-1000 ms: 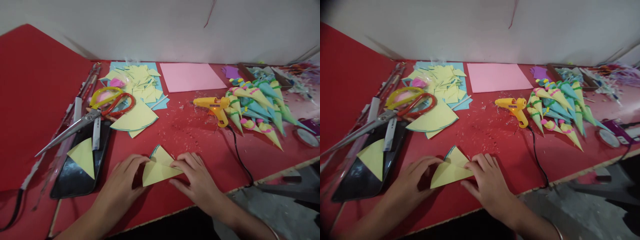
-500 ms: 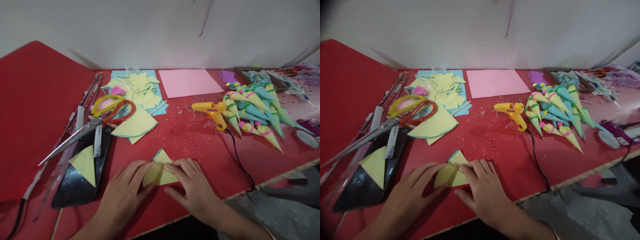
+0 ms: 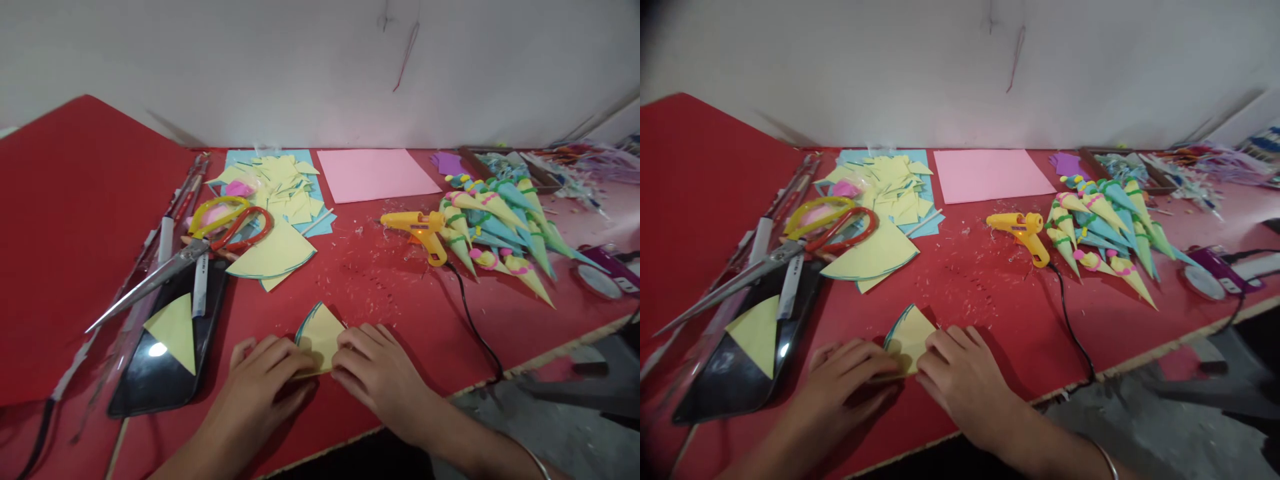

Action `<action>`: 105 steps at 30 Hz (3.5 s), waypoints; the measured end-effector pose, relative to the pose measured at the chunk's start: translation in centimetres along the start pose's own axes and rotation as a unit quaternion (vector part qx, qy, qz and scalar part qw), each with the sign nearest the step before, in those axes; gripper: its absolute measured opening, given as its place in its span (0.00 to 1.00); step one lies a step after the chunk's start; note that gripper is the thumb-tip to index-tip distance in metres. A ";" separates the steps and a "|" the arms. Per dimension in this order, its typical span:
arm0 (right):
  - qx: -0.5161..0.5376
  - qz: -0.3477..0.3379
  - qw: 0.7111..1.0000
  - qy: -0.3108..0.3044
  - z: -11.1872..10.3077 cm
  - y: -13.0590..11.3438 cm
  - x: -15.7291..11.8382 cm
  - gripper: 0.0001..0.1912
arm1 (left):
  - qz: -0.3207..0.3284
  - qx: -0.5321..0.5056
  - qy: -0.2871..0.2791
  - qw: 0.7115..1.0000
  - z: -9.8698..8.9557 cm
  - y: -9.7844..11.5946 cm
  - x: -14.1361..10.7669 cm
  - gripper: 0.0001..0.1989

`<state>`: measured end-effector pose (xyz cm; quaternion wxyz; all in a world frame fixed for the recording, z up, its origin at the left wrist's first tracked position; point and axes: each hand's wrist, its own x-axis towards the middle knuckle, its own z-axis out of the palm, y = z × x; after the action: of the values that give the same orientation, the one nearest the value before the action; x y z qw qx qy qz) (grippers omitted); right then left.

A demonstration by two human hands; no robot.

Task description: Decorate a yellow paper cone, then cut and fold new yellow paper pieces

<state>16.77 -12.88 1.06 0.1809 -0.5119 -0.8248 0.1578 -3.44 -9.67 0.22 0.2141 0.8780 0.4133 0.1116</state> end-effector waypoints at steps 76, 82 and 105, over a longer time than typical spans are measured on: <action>-0.062 -0.076 0.994 -0.057 -0.4 0.6 -0.9 0.20 | -0.039 -0.010 -0.076 0.996 -1.1 -2.2 -0.4 0.28; -0.053 -0.017 0.996 -0.068 -1.1 2.5 -2.4 0.24 | -0.028 -0.017 -0.096 0.995 -1.5 -2.7 -0.4 0.30; -0.173 -0.264 0.947 0.056 -2.1 3.9 3.7 0.09 | 0.110 0.054 0.034 0.992 -2.1 -1.3 0.5 0.26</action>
<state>19.32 -7.72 1.71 0.1711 -0.3076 -0.9334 -0.0696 -4.78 -8.00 1.45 0.1387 0.9239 0.3271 0.1418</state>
